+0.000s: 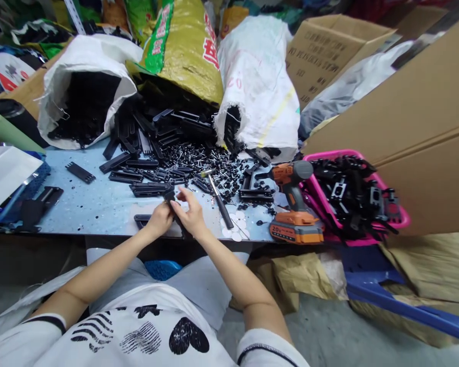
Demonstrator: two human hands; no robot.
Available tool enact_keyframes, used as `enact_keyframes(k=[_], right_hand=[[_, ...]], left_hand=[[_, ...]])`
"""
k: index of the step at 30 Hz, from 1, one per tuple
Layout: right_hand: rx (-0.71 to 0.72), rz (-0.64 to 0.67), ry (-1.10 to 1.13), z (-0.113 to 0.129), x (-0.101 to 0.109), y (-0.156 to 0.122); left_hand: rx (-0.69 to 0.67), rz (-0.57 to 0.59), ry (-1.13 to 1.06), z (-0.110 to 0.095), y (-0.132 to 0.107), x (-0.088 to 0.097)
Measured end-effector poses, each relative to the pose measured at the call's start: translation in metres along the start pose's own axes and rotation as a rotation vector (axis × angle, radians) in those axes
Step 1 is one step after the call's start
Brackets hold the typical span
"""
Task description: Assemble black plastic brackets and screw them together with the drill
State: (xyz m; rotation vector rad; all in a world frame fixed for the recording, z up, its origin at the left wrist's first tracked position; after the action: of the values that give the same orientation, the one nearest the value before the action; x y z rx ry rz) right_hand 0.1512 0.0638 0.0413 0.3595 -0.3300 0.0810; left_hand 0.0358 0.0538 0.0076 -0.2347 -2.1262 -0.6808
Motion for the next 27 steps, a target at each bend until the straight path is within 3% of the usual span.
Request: enact_keyframes(k=[3,5,10,15,23,27], right_hand=[[-0.114,0.023,-0.347,-0.037,-0.021,-0.008],[-0.254,0.037,-0.543,-0.051,-0.024,-0.015],[-0.397,0.157,-0.843,-0.039,-0.024,-0.035],[-0.501,0.319,-0.874,-0.034,-0.025,-0.04],[-0.408,0.4,-0.877,-0.027,-0.029,-0.04],[-0.52,0.408,-0.997,-0.04,-0.002,-0.027]], left_hand=[[0.109,0.168,0.135,0.006,-0.001,-0.017],[0.128,0.185,0.173,0.006,0.001,-0.015],[0.053,0.254,0.146,0.012,-0.009,0.004],[-0.079,0.411,0.169,0.021,-0.036,0.012],[-0.066,0.338,0.402,0.032,-0.043,0.021],[-0.101,0.366,0.389,0.032,-0.046,0.019]])
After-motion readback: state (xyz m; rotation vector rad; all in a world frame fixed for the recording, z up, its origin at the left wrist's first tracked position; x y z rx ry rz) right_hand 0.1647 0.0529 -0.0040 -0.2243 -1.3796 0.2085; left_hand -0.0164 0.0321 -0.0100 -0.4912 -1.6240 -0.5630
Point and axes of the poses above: each hand's wrist, its own y-axis towards the middle knuckle, its own x-axis out of the back of the hand, z = x × y, the point moved 5 cm from there along y, towards the middle knuckle, and after that the axes turned 7 degrees about -x, right-handed, at the moved point
